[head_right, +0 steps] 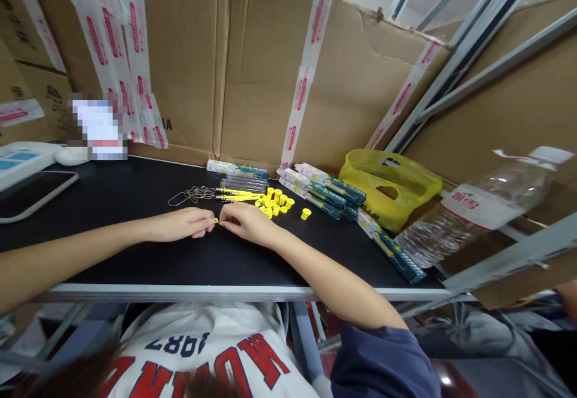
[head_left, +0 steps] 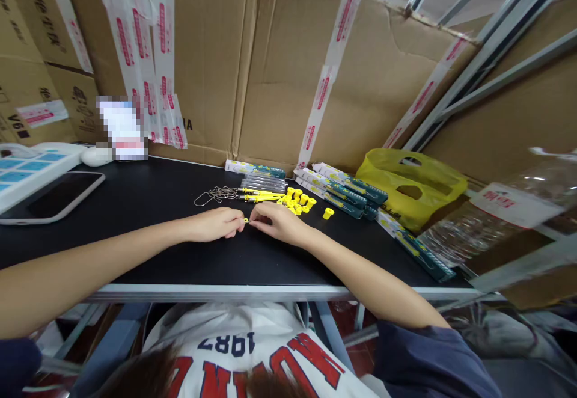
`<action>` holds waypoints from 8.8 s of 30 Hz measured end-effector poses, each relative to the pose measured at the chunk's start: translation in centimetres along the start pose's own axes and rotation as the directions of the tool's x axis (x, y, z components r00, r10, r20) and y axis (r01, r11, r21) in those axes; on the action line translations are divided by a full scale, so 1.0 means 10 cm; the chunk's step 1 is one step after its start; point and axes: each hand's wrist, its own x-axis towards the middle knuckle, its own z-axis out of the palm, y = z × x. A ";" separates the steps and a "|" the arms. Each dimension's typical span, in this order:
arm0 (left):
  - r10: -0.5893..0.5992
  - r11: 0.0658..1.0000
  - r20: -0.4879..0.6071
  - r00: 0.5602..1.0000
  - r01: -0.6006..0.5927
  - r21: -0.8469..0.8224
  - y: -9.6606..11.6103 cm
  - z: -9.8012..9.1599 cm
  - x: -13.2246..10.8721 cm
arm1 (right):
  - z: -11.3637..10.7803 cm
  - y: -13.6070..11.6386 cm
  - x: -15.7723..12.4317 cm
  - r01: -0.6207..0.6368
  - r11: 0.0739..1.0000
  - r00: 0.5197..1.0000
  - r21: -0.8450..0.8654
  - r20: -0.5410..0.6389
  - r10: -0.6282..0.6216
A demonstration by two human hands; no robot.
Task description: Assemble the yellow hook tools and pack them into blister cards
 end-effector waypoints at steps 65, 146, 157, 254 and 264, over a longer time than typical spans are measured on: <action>-0.012 0.999 0.069 0.998 0.015 -0.045 -0.04 -0.03 0.01 | 0.14 0.09 -0.04 0.010 1.000 0.999 -0.011 0.046 -0.009; -0.086 0.961 -0.173 0.981 0.127 0.247 0.17 0.12 -0.02 | 0.30 0.02 -0.02 -0.171 0.926 0.952 0.337 -0.185 0.243; -0.100 0.972 -0.183 0.978 0.056 -0.228 0.11 0.17 0.00 | 0.27 -0.02 -0.01 -0.162 0.921 0.935 0.354 -0.243 0.258; 0.472 0.651 -0.231 0.851 -0.159 0.742 -0.12 -0.04 0.06 | -0.04 0.06 0.01 -0.381 0.387 0.922 0.840 0.312 0.229; 0.560 0.556 -0.178 0.809 -0.207 0.805 -0.09 -0.03 0.06 | -0.01 -0.03 0.02 -0.472 0.482 0.880 0.738 0.356 0.315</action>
